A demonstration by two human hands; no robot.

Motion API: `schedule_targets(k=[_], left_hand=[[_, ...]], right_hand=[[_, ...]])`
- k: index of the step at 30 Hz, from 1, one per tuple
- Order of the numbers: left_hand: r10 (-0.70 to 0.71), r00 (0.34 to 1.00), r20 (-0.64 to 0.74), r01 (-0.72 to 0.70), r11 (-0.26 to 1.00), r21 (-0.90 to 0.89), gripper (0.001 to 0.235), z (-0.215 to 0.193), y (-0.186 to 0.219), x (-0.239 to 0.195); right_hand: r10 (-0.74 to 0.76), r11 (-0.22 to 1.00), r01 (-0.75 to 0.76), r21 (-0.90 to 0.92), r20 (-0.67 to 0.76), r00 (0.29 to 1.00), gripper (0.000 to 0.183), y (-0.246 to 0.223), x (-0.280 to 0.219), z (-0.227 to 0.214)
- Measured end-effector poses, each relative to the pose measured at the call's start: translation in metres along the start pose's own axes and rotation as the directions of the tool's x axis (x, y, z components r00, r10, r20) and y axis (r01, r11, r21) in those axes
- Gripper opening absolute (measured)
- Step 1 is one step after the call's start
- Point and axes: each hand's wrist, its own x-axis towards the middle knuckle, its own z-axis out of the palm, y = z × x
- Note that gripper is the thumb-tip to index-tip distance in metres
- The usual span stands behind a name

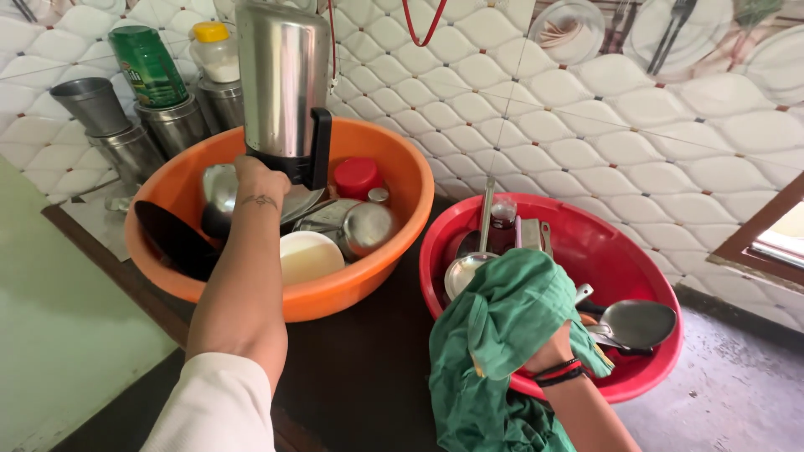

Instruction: The recorder cleans a pressure cooker and a thermos flask with a cloth and organizes them on a kitchen shelf.

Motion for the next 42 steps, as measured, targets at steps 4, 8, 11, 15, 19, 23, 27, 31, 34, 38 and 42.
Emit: schedule_targets(k=[4,8,11,15,19,23,27,31,34,38,42], left_hand=[[0.069,0.997,0.018,-0.070,0.996,0.052,0.048,-0.014,0.019,-0.024],[0.135,0.988,0.073,-0.141,0.986,0.093,0.048,0.002,0.036,-0.047],[0.154,0.981,0.119,-0.170,0.975,0.141,0.049,0.018,0.032,-0.074],[0.102,0.978,0.180,-0.139,0.968,0.209,0.049,0.051,-0.011,-0.128],[0.321,0.680,0.659,-0.724,0.431,0.538,0.051,0.069,-0.058,-0.245],[0.218,0.293,0.931,-0.956,0.074,0.284,0.057,0.068,-0.120,-0.406],[0.101,0.255,0.962,-0.966,0.067,0.249,0.057,0.032,-0.201,-0.519],[-0.010,0.299,0.954,-0.945,0.137,0.297,0.048,-0.011,-0.274,-0.589],[-0.143,0.344,0.928,-0.922,0.137,0.362,0.050,-0.041,-0.308,-0.623],[-0.293,0.269,0.917,-0.947,0.092,0.307,0.059,-0.065,-0.340,-0.657],[-0.288,0.214,0.933,-0.962,0.103,0.253,0.057,-0.079,-0.360,-0.670]], right_hand=[[-0.034,0.999,0.032,-0.044,-0.027,0.999,0.045,-0.003,-0.010,0.004],[-0.400,-0.346,0.363,-0.866,0.485,0.777,0.033,-0.021,-0.034,0.087],[-0.493,-0.310,0.413,-0.856,0.516,0.700,0.020,-0.043,-0.054,0.138],[-0.563,-0.047,0.433,-0.900,0.382,0.733,0.017,-0.083,-0.093,0.107],[-0.551,0.389,0.515,-0.764,0.254,0.795,0.023,-0.123,-0.162,0.105],[-0.659,0.424,0.455,-0.783,0.078,0.748,0.025,-0.171,-0.250,0.081],[-0.766,0.429,0.461,-0.777,-0.041,0.642,0.030,-0.223,-0.336,0.045],[-0.713,0.173,0.274,-0.946,0.072,0.697,0.028,-0.239,-0.364,0.025],[-0.628,-0.016,0.089,-0.996,0.079,0.774,0.031,-0.208,-0.368,0.018],[-0.507,-0.281,-0.147,-0.949,0.017,0.862,0.038,-0.163,-0.368,0.017],[-0.414,-0.479,-0.286,-0.830,-0.073,0.907,0.045,-0.157,-0.376,-0.011]])
